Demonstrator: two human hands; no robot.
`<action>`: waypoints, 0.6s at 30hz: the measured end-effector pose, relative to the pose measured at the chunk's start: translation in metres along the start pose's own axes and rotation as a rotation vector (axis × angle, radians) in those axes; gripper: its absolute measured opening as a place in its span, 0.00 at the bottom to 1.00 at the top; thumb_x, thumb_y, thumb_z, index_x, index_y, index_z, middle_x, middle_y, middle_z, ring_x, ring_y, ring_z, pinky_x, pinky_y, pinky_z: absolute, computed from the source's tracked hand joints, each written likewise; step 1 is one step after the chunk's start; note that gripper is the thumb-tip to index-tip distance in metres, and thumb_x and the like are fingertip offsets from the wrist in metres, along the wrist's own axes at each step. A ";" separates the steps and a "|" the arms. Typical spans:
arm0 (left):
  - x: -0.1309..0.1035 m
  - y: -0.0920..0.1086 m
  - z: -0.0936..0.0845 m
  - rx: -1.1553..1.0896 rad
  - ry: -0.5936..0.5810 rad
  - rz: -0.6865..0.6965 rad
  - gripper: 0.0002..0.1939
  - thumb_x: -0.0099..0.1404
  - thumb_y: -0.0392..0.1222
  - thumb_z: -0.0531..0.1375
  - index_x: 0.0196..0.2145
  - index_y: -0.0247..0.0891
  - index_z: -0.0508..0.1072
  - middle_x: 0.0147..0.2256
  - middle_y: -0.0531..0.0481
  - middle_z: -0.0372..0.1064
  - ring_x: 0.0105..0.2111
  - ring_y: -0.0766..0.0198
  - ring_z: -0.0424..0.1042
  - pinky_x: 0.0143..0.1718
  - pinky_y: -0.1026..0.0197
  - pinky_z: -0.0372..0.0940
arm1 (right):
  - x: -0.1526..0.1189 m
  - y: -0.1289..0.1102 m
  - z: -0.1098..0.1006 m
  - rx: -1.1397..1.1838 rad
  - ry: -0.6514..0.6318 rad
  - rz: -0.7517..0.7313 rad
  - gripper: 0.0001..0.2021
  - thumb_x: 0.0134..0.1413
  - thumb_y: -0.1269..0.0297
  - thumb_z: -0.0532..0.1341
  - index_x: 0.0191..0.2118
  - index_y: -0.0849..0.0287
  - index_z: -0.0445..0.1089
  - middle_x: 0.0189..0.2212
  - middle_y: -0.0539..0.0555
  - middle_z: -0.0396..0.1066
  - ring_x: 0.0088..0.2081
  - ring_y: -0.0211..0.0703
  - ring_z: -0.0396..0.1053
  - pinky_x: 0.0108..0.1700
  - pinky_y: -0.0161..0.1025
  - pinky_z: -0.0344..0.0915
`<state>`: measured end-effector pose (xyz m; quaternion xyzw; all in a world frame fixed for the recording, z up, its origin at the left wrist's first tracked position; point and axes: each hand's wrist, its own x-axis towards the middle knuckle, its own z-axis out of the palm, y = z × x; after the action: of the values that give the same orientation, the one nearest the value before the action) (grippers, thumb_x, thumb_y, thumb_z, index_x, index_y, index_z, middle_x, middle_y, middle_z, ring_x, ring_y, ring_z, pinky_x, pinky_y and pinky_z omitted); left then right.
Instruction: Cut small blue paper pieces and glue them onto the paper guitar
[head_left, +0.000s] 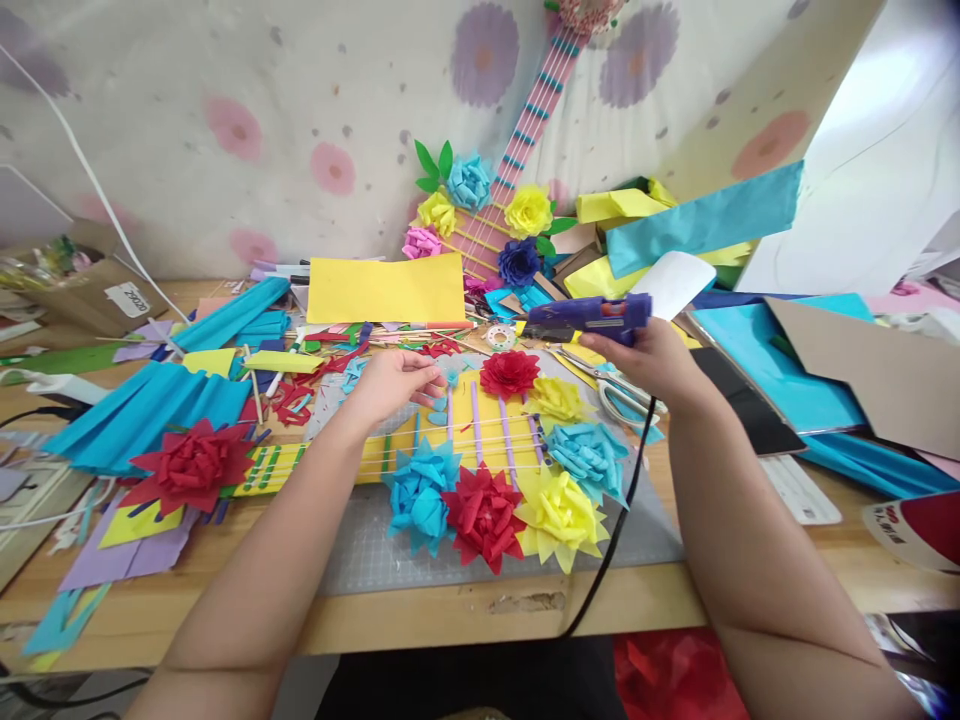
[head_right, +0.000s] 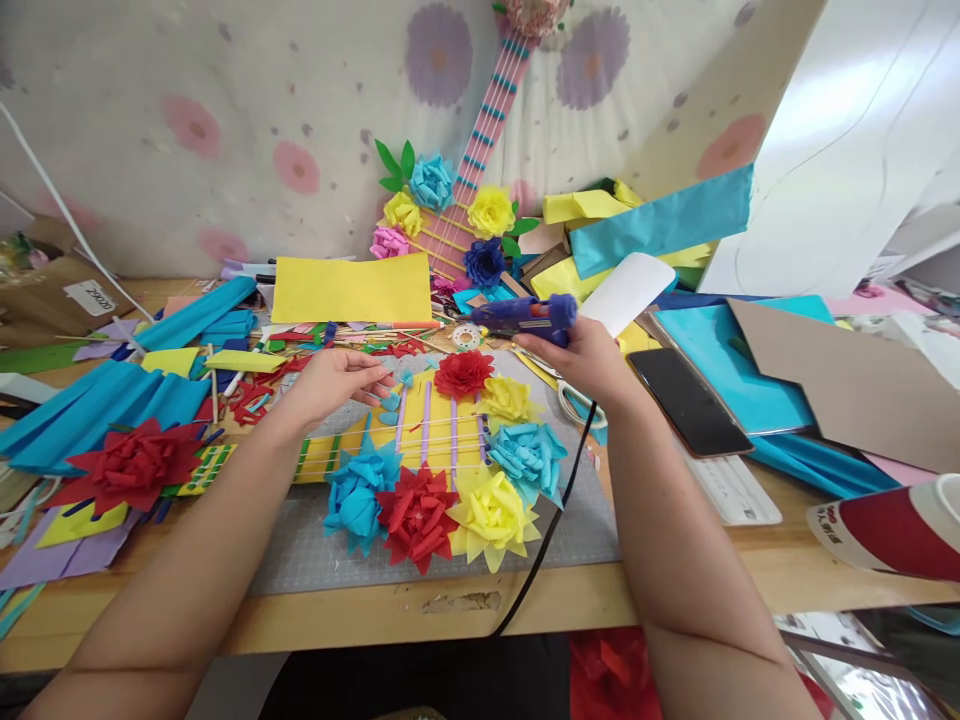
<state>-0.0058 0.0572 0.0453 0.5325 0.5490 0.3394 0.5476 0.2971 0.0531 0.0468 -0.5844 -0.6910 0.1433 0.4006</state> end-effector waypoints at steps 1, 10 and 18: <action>0.000 0.000 0.000 -0.007 0.003 0.005 0.09 0.53 0.41 0.65 0.24 0.31 0.73 0.26 0.46 0.74 0.24 0.65 0.73 0.26 0.63 0.70 | -0.003 0.007 -0.003 0.009 0.034 0.068 0.25 0.43 0.42 0.61 0.37 0.61 0.74 0.27 0.54 0.73 0.30 0.46 0.69 0.30 0.40 0.65; 0.004 -0.003 -0.004 0.009 0.136 0.112 0.07 0.54 0.40 0.64 0.26 0.33 0.71 0.24 0.50 0.71 0.27 0.65 0.73 0.25 0.64 0.71 | -0.024 0.046 0.022 -0.154 -0.058 0.437 0.26 0.44 0.43 0.59 0.39 0.63 0.71 0.32 0.59 0.73 0.34 0.52 0.70 0.33 0.44 0.65; 0.011 -0.012 -0.014 0.107 0.107 0.140 0.09 0.53 0.42 0.64 0.29 0.33 0.72 0.24 0.50 0.71 0.25 0.65 0.73 0.26 0.63 0.71 | -0.024 0.050 0.030 -0.221 -0.156 0.450 0.26 0.46 0.42 0.57 0.39 0.62 0.68 0.31 0.59 0.73 0.31 0.49 0.69 0.31 0.42 0.64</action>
<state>-0.0202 0.0684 0.0334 0.5791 0.5563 0.3752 0.4631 0.3100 0.0527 -0.0149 -0.7509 -0.5838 0.1970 0.2377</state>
